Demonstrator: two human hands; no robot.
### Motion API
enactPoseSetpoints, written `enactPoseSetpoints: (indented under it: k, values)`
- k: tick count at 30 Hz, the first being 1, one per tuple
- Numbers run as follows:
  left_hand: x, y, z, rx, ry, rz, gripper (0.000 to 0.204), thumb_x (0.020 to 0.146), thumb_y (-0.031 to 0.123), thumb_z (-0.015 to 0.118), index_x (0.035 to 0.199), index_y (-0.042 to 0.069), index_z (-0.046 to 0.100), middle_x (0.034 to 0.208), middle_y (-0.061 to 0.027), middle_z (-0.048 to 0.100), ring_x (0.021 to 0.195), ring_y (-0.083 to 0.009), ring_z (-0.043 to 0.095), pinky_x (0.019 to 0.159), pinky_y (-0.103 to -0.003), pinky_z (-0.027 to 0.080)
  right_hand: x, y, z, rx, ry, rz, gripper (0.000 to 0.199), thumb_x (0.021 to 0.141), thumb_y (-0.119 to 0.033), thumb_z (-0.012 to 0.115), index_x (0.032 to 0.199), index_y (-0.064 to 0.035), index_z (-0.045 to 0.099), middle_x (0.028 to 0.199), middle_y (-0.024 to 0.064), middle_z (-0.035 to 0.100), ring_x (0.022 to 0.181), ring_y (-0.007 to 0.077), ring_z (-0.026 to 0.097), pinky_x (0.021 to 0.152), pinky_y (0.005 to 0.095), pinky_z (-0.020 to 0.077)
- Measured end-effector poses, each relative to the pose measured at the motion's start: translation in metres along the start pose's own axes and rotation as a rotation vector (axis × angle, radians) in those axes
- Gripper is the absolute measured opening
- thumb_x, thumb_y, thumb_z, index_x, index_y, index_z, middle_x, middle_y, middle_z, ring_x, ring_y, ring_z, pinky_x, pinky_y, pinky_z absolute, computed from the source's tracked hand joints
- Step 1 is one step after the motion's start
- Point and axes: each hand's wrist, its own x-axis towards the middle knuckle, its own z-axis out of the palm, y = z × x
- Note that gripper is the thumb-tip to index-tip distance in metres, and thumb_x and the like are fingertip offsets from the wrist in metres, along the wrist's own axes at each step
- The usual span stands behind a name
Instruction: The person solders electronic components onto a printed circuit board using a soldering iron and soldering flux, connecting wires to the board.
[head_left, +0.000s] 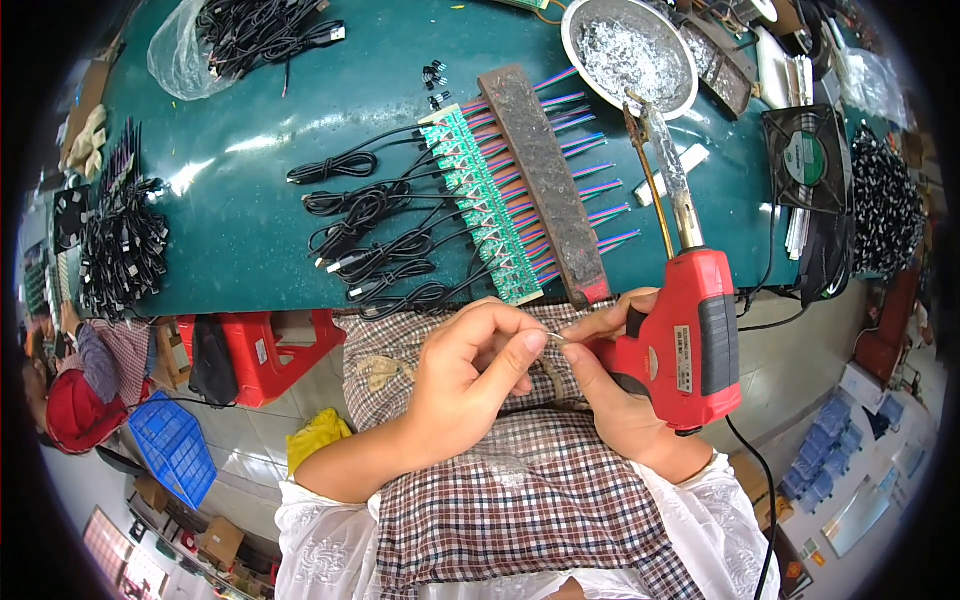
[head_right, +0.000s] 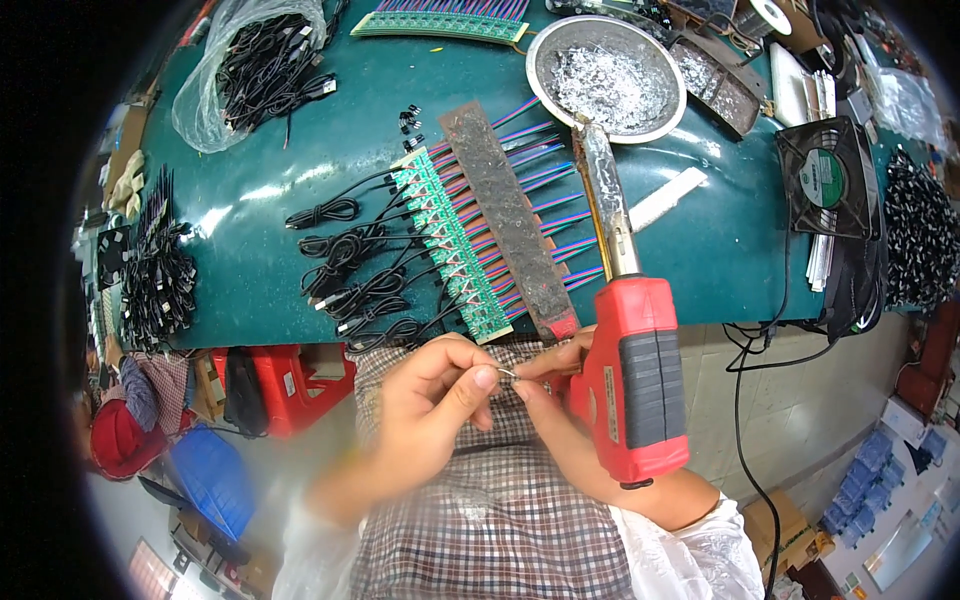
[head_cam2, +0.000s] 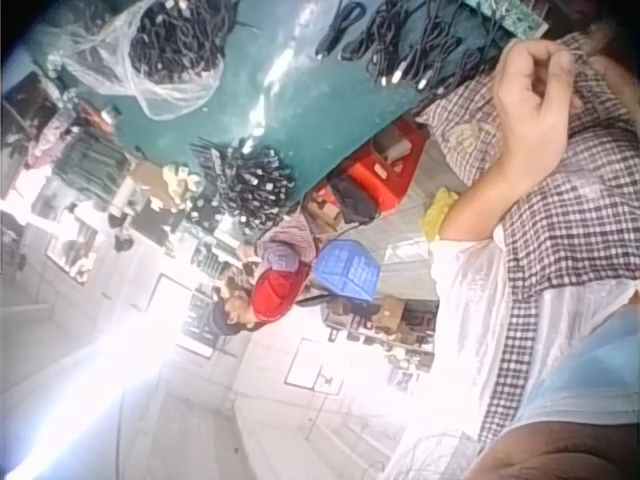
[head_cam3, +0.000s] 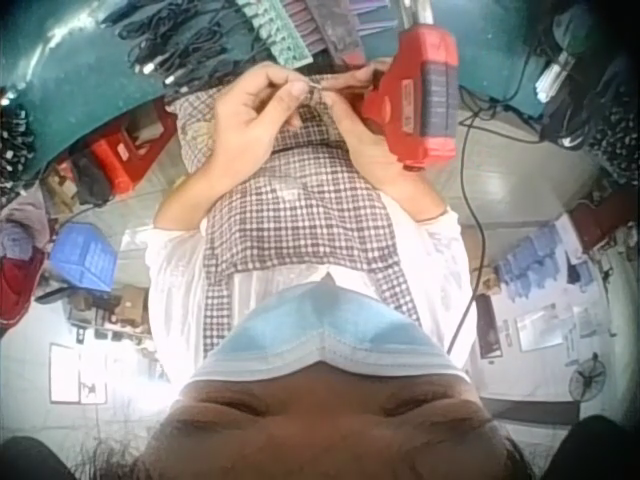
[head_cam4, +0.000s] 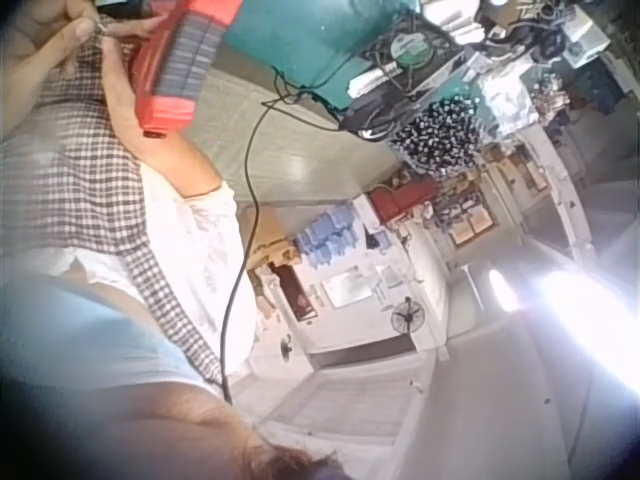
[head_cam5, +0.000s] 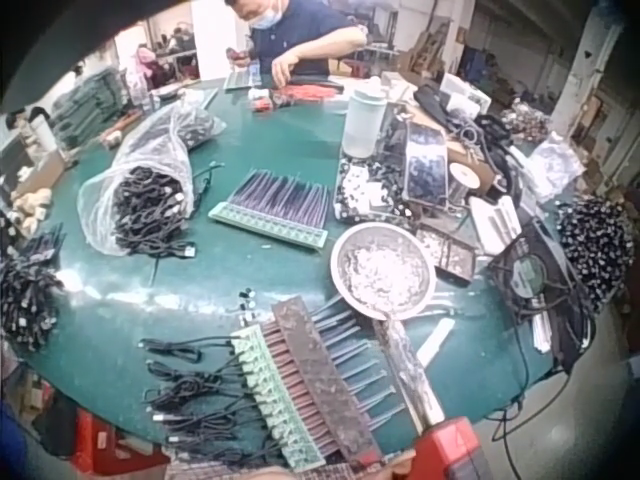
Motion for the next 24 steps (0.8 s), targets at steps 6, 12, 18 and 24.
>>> enactPoseSetpoints:
  k: [6,12,18,24]
  values:
    - [0.0,-0.007,0.004,-0.083,0.013,-0.034,0.012,0.097,0.011,0.067,0.097,0.0,0.065,0.087,-0.0033,0.062,0.066,-0.0075,0.061,0.058,-0.022,0.051,-0.002,0.01,0.001,0.077,0.05,-0.079,0.067,0.079,0.021,0.067,0.131,-0.0073,0.034,0.114,0.0082,0.048,0.095,0.0175,0.065,0.083,0.0317,0.0565]
    - [0.003,-0.002,0.004,0.589,0.085,0.473,0.012,0.084,0.005,0.077,0.092,0.003,0.068,0.084,-0.0073,0.064,0.063,-0.0164,0.064,0.053,-0.029,0.05,0.001,0.006,0.002,-0.011,0.028,-0.104,0.068,0.078,0.021,0.067,0.131,-0.0077,0.035,0.112,0.0074,0.048,0.092,0.0166,0.065,0.079,0.0311,0.0557]
    - [0.0,0.003,0.0,0.712,0.061,0.53,0.013,0.082,0.004,0.078,0.09,0.004,0.068,0.082,-0.0061,0.064,0.062,-0.0157,0.064,0.052,-0.028,0.051,0.001,-0.002,-0.001,-0.047,0.014,-0.004,0.065,0.08,0.018,0.069,0.13,-0.007,0.035,0.108,0.0088,0.056,0.097,0.0175,0.066,0.081,0.0313,0.056]
    - [0.001,0.003,0.0,0.554,0.078,0.396,0.009,0.085,0.002,0.075,0.089,0.001,0.067,0.083,-0.0061,0.064,0.06,-0.0121,0.063,0.053,-0.026,0.05,0.002,0.004,0.0,-0.11,-0.019,-0.027,0.063,0.082,0.015,0.069,0.129,-0.0069,0.034,0.103,0.0103,0.06,0.093,0.0177,0.067,0.081,0.0305,0.0557]
